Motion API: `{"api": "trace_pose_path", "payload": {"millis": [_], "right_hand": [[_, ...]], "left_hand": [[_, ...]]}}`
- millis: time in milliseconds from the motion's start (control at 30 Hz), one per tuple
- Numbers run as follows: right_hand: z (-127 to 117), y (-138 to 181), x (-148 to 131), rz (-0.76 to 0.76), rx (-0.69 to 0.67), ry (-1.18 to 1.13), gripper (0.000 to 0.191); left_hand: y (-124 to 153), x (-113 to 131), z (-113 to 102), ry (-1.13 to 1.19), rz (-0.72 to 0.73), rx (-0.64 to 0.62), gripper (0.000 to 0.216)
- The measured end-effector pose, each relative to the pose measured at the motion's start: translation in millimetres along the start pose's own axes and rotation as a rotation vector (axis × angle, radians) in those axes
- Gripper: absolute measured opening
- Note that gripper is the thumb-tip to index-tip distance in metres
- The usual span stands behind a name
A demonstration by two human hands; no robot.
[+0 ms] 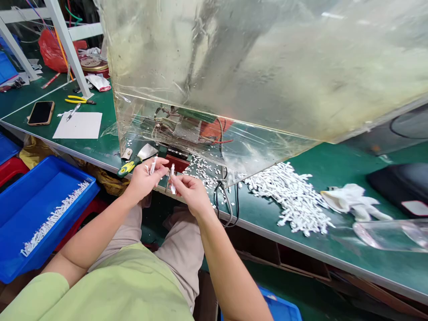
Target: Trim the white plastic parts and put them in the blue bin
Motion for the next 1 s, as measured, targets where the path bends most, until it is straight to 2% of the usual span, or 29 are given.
{"api": "trace_pose_path", "payload": {"millis": [133,300,467,633,833,1000], "right_hand": [[0.9,-25.7,13.6,0.132,0.133,-0.141,0.044],[17.3,-43.1,23.9,0.280,0.132,-0.311,0.041],[22.8,-45.2,31.3,0.431,0.188,-0.424,0.025],[24.8,-44.9,28.3,0.506,0.211,-0.459,0.015],[26.4,-43.0,22.4,0.578,0.228,-0.489,0.017],[29.2,-42.8,20.1,0.571,0.237,-0.493,0.018]], "left_hand": [[-4.7,-8.0,-9.8,0.050,-0.080,0.065,0.022],[-4.5,-12.6,-20.6,0.075,-0.114,0.093,0.020],[-3.3,-15.8,-30.0,0.094,-0.161,0.118,0.021],[-2.0,-14.3,-29.4,0.127,-0.178,0.099,0.021],[-1.3,-12.1,-27.9,0.152,-0.181,0.092,0.022],[-0.6,-11.7,-27.9,0.166,-0.182,0.094,0.023]]}}
Point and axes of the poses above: each hand's wrist, its own y-axis away from the middle knuckle, its own z-axis out of the palm, x = y × z, the point moved 7 cm from there along -y, towards the middle knuckle, and after that the axes turned 15 degrees about x, right-handed, at the moved point
